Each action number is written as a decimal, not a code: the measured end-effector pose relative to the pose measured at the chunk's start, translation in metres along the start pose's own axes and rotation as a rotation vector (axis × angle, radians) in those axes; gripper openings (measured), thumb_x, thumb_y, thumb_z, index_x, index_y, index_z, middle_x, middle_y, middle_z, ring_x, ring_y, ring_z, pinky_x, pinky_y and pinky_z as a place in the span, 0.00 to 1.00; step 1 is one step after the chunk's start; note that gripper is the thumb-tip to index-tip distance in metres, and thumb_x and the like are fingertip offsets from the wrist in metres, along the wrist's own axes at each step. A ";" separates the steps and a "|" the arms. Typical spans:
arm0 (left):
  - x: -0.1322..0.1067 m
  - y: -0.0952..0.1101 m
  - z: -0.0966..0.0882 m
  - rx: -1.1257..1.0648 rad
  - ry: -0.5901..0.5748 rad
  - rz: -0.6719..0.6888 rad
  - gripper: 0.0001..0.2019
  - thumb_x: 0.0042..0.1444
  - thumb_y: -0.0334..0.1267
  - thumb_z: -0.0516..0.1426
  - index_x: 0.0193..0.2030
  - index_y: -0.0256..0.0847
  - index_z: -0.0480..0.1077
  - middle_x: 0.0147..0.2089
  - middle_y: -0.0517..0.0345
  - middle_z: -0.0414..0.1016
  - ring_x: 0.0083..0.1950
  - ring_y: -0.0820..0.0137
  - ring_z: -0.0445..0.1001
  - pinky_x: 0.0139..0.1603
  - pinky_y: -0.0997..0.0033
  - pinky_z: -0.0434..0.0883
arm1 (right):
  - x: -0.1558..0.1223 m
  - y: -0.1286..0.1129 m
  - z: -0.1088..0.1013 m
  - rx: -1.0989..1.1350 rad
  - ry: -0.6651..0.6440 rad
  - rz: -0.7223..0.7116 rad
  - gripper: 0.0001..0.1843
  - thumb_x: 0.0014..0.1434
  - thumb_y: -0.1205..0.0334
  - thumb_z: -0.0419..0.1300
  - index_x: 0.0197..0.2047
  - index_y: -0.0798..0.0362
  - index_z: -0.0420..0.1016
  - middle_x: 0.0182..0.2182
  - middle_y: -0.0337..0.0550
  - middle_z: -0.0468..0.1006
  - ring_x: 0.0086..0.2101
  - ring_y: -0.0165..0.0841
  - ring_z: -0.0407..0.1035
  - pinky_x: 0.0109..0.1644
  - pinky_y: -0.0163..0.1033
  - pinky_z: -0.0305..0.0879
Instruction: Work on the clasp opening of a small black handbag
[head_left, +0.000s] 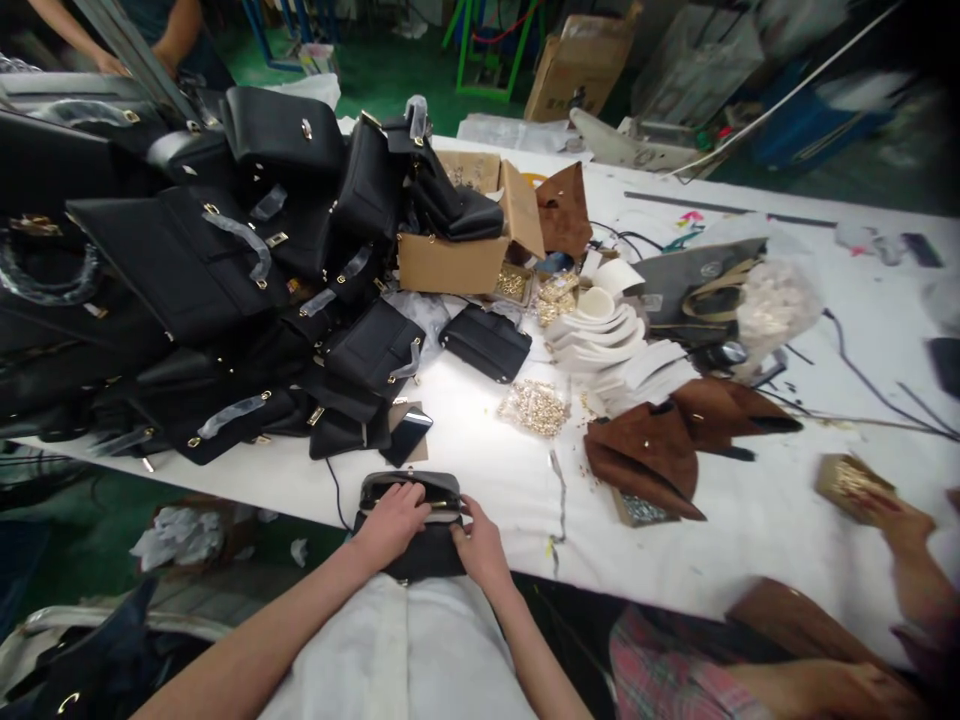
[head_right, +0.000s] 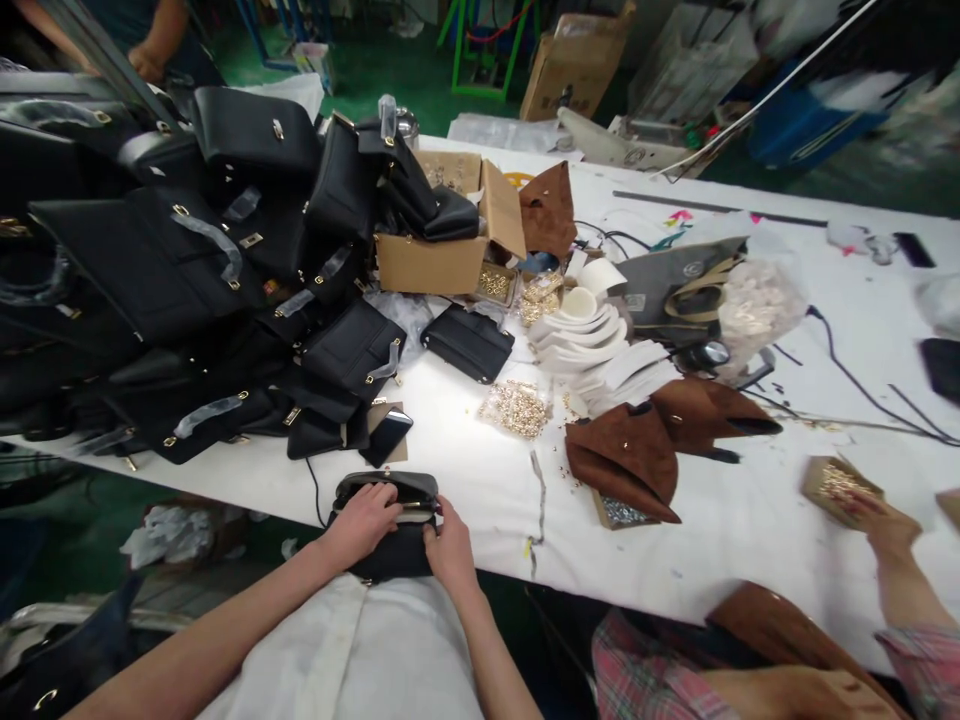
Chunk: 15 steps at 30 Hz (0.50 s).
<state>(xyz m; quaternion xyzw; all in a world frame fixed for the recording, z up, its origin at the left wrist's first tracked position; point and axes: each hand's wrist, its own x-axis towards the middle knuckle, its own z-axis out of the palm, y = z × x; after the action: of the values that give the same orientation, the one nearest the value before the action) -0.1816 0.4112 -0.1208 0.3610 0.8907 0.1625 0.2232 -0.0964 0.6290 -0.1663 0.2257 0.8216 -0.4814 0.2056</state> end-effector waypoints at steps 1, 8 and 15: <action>-0.004 -0.002 -0.001 -0.014 -0.010 0.007 0.05 0.68 0.33 0.60 0.49 0.43 0.74 0.55 0.49 0.71 0.57 0.55 0.69 0.57 0.54 0.66 | 0.001 0.002 0.001 -0.014 0.017 -0.011 0.31 0.63 0.61 0.55 0.69 0.50 0.70 0.57 0.49 0.80 0.36 0.32 0.76 0.54 0.44 0.73; -0.019 -0.010 0.007 -0.276 0.124 -0.150 0.08 0.70 0.42 0.61 0.50 0.42 0.73 0.53 0.52 0.73 0.56 0.59 0.70 0.56 0.58 0.66 | 0.004 0.002 -0.009 -0.095 0.021 -0.070 0.25 0.66 0.59 0.53 0.62 0.52 0.77 0.54 0.49 0.81 0.40 0.36 0.76 0.56 0.45 0.71; 0.018 -0.016 0.026 -0.200 0.014 -0.053 0.12 0.71 0.40 0.56 0.56 0.42 0.76 0.53 0.47 0.78 0.57 0.54 0.74 0.59 0.52 0.67 | 0.007 -0.008 -0.014 -0.062 -0.035 -0.036 0.24 0.70 0.53 0.51 0.61 0.49 0.78 0.52 0.46 0.83 0.46 0.37 0.78 0.56 0.43 0.71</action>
<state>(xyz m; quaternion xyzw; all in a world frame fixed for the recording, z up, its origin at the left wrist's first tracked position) -0.1886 0.4162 -0.1551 0.3121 0.8808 0.2474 0.2561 -0.1079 0.6394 -0.1584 0.1963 0.8363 -0.4631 0.2182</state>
